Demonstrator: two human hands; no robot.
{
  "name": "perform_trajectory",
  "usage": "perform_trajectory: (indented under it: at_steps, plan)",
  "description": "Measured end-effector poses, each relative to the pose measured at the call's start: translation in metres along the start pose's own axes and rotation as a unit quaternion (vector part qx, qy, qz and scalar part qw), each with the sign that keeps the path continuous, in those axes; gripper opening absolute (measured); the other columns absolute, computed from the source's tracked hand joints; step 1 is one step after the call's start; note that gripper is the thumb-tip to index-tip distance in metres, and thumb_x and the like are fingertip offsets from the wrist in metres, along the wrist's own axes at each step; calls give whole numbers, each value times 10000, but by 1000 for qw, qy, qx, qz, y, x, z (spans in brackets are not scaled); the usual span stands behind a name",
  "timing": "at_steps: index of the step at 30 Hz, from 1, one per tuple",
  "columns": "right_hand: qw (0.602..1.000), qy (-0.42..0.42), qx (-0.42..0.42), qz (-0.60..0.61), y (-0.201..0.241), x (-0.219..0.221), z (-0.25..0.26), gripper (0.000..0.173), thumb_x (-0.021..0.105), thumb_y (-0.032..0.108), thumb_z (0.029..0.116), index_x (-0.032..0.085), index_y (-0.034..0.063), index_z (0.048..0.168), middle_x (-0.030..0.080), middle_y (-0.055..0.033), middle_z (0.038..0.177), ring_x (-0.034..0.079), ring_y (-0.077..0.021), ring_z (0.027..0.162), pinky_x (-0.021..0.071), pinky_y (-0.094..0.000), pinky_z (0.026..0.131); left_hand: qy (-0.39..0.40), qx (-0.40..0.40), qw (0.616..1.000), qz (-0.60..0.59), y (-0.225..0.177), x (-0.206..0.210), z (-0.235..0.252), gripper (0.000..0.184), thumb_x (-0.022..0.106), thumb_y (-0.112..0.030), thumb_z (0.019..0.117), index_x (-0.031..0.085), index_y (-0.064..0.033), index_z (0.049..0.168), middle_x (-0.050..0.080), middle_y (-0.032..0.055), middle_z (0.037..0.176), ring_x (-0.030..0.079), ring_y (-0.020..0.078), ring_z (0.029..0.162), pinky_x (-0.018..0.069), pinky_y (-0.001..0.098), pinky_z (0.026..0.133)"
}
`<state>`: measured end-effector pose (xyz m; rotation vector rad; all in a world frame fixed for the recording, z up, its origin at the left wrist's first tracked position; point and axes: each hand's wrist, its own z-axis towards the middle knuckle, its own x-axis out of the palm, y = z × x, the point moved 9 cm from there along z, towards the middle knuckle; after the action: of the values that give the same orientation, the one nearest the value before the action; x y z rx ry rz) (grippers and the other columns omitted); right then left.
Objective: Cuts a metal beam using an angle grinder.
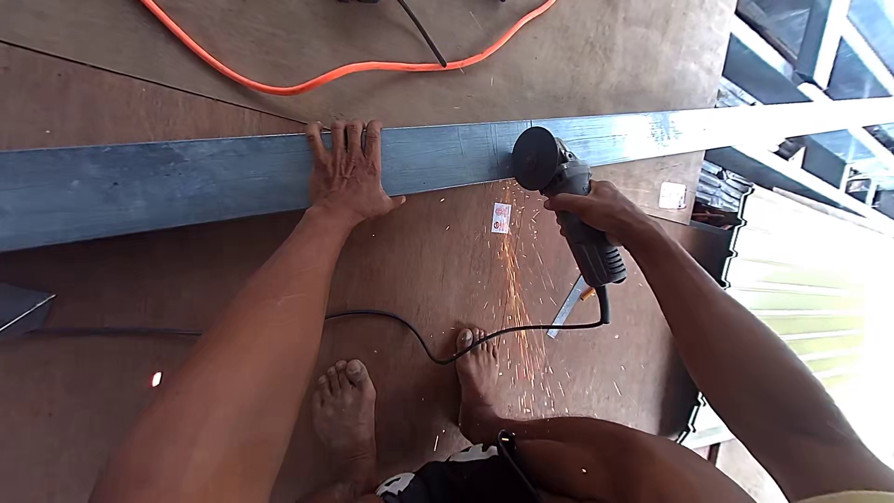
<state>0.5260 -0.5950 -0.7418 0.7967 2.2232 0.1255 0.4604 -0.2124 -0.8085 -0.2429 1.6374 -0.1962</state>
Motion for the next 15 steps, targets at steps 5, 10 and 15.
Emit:
perform_trajectory:
  at_steps: [5, 10, 15]
  plan:
    - [1000, 1, -8, 2, 8, -1, 3, 527, 814, 408, 798, 626, 43, 1129, 690, -136, 833, 698, -254, 673, 611, -466, 654, -2, 0, 1000, 2, 0, -1, 0, 1204, 812, -696, 598, 387, -41, 1513, 501, 250, 1425, 460, 464, 1337, 213, 699, 1131]
    - [1000, -6, -5, -4, 9, -3, 5, 544, 821, 415, 785, 623, 42, 1129, 689, -145, 838, 698, -264, 676, 608, -477, 651, -5, 3, 1000, 3, 0, 0, 0, 1206, 798, -712, 597, 391, -37, 1510, 503, 254, 1421, 463, 463, 1334, 217, 702, 1125]
    - [1000, -1, -10, -8, 10, -3, 7, 534, 814, 411, 801, 625, 37, 1134, 690, -148, 854, 695, -268, 689, 603, -483, 663, 5, -1, 1000, 0, 0, 0, 0, 1203, 798, -713, 614, 378, -43, 1521, 493, 252, 1432, 452, 462, 1345, 207, 700, 1133]
